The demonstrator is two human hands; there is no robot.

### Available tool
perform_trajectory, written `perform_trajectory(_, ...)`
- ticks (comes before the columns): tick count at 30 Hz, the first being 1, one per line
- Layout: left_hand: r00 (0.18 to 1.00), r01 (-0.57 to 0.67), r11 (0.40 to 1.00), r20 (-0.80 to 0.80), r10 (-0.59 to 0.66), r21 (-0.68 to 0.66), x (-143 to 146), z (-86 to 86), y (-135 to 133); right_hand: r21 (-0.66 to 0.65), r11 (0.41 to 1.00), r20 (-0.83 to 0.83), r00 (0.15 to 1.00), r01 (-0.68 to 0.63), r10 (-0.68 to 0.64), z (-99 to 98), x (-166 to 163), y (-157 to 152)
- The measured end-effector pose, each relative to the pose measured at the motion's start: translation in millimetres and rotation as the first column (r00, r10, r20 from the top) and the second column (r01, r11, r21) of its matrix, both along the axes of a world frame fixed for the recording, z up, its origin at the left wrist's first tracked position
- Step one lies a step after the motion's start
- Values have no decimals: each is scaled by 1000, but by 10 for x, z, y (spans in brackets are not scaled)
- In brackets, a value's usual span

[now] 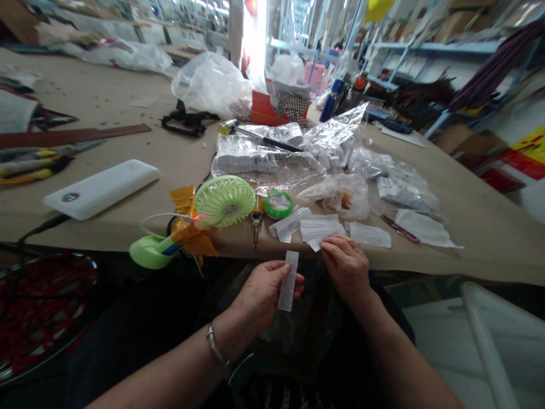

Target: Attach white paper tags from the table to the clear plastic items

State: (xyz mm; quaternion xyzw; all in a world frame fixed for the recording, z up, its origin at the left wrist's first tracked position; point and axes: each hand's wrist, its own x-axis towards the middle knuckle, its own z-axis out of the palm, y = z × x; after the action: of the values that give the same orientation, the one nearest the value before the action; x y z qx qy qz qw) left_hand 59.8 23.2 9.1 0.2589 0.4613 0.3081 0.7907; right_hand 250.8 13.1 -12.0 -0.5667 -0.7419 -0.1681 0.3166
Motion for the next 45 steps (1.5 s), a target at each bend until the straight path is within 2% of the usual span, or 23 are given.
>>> perform_trajectory(4,1000,21,1000,0,-21,-6,15,1,18,12,999,-110,993,-32,33,7,41,18)
perform_trajectory(7,999,32,999,21,-32,-33,33,15,18,68,994,-222,970,-85,98,12,31,-27)
perform_trajectory(10,996,50,997,71,-45,-59,55,35,11,96,960,-233,932,-262,278,27,-58,-126)
perform_trajectory(13,985,40,998,168,-33,-39,72,34,1,13,895,-188,878,-446,440,26,-190,-226)
perform_trajectory(16,965,-14,999,260,25,-45,76,0,-11,-73,842,-139,841,-535,522,3,-288,-285)
perform_trajectory(20,950,-15,998,309,33,-58,76,-32,-29,-116,824,-102,831,-555,546,-11,-314,-308)
perform_trajectory(30,973,18,998,231,-3,-63,96,-63,-48,-125,829,-134,838,-544,529,19,-326,-361)
perform_trajectory(32,980,18,998,199,-5,-63,104,-73,-54,-112,842,-150,847,-527,510,44,-280,-374)
perform_trajectory(34,989,20,997,146,-10,-68,111,-65,-58,-98,879,-158,879,-467,449,76,-153,-373)
perform_trajectory(36,997,34,997,78,-28,-75,115,-39,-59,-73,953,-148,948,-293,280,100,48,-359)
perform_trajectory(38,999,44,996,21,-43,-82,118,-6,-61,-41,999,-92,996,-17,14,95,278,-338)
perform_trajectory(40,999,46,995,-12,-48,-89,121,17,-64,-47,975,30,976,216,-215,52,474,-323)
perform_trajectory(41,999,47,995,-19,-49,-91,122,21,-66,-67,956,96,955,287,-280,21,545,-321)
perform_trajectory(43,998,50,995,-26,-52,-87,125,11,-72,-100,935,185,929,341,-320,-44,631,-330)
perform_trajectory(45,998,52,995,-23,-54,-83,124,-12,-76,-93,942,187,935,323,-302,-86,668,-348)
